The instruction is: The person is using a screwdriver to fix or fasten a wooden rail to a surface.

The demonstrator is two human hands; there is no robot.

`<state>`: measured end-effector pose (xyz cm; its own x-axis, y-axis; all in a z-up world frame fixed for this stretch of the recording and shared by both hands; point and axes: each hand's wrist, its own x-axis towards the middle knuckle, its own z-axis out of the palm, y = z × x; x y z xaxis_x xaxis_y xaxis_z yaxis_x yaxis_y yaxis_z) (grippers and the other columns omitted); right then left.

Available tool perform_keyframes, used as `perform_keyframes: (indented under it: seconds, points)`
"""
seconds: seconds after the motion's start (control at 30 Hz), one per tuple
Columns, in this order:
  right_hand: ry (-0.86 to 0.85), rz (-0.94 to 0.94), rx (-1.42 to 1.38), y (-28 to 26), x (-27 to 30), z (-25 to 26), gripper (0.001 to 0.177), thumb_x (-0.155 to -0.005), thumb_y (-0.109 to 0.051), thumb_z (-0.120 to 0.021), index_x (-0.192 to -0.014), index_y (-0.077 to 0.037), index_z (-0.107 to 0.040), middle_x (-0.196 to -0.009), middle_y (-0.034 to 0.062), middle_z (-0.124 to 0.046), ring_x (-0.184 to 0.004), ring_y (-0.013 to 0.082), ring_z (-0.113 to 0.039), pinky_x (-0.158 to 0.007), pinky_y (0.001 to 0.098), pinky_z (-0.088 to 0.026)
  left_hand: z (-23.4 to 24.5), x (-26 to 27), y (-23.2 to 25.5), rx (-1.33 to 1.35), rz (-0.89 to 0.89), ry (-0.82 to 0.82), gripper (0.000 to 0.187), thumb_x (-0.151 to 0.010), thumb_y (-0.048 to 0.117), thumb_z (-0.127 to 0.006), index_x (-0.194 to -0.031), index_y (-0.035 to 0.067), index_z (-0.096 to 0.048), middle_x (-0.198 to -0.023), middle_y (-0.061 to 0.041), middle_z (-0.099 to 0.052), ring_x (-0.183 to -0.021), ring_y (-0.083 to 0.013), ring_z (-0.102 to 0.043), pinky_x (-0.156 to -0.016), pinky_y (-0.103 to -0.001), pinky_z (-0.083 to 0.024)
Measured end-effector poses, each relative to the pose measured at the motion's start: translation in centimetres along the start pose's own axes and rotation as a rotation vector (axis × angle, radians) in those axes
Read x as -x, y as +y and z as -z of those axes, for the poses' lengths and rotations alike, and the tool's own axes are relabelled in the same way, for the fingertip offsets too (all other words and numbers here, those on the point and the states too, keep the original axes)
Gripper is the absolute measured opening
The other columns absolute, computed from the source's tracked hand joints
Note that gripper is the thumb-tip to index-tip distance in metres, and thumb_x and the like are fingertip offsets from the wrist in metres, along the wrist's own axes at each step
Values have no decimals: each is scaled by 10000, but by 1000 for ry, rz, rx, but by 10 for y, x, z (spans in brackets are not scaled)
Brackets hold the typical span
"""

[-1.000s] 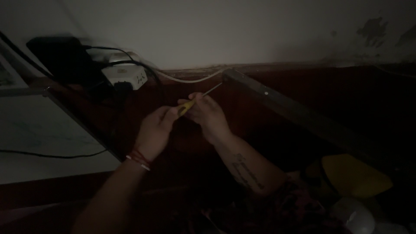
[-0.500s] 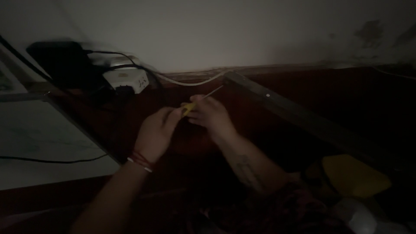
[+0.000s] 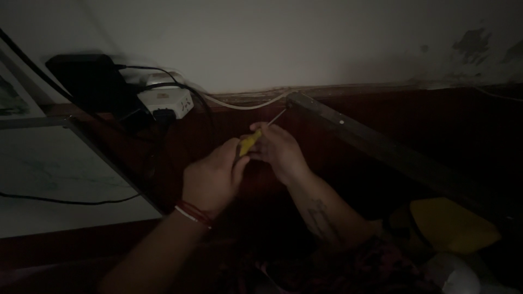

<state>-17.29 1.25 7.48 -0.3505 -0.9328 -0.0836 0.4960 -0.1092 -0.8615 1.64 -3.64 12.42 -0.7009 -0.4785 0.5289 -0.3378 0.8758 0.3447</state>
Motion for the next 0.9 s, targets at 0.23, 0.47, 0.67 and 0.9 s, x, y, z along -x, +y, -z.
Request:
perform_keyframes:
  seconds: [0.23, 0.47, 0.67, 0.9]
  points:
    - [-50, 27, -24, 4, 0, 9, 370, -1063, -398, -528, -1199, -71, -633, -1158, 142, -713, -1068, 253, -678, -921, 437, -542, -3, 0, 13, -33, -6, 70, 315, -1000, 297, -668, -1211, 62, -665, -869, -115, -733, -591, -254, -672, -470, -363, -520]
    - [-90, 30, -38, 4, 4, 13, 357, -1082, -389, -485, -1203, -85, -628, -1095, 105, -688, -989, 238, -650, -874, 440, -550, -2, 0, 17, -204, -148, 83, 323, -989, 229, -693, -1258, 57, -641, -772, -72, -632, -568, -211, -608, -431, -339, -481]
    - [-112, 78, -88, 3, 9, 15, 369, -1091, -401, -479, -1199, -84, -634, -1093, 62, -659, -1007, 210, -619, -882, 438, -546, -1, 2, 22, -202, -218, 137, 349, -995, 176, -674, -1320, 57, -628, -807, -64, -619, -616, -203, -612, -478, -326, -490]
    - [-19, 14, -52, 12, 0, 18, 333, -1074, -378, -524, -1179, -80, -627, -1173, 122, -680, -1063, 247, -648, -910, 453, -549, -15, 7, 22, -38, 34, 64, 346, -1001, 302, -667, -1235, 48, -660, -937, -137, -743, -666, -271, -695, -528, -366, -546]
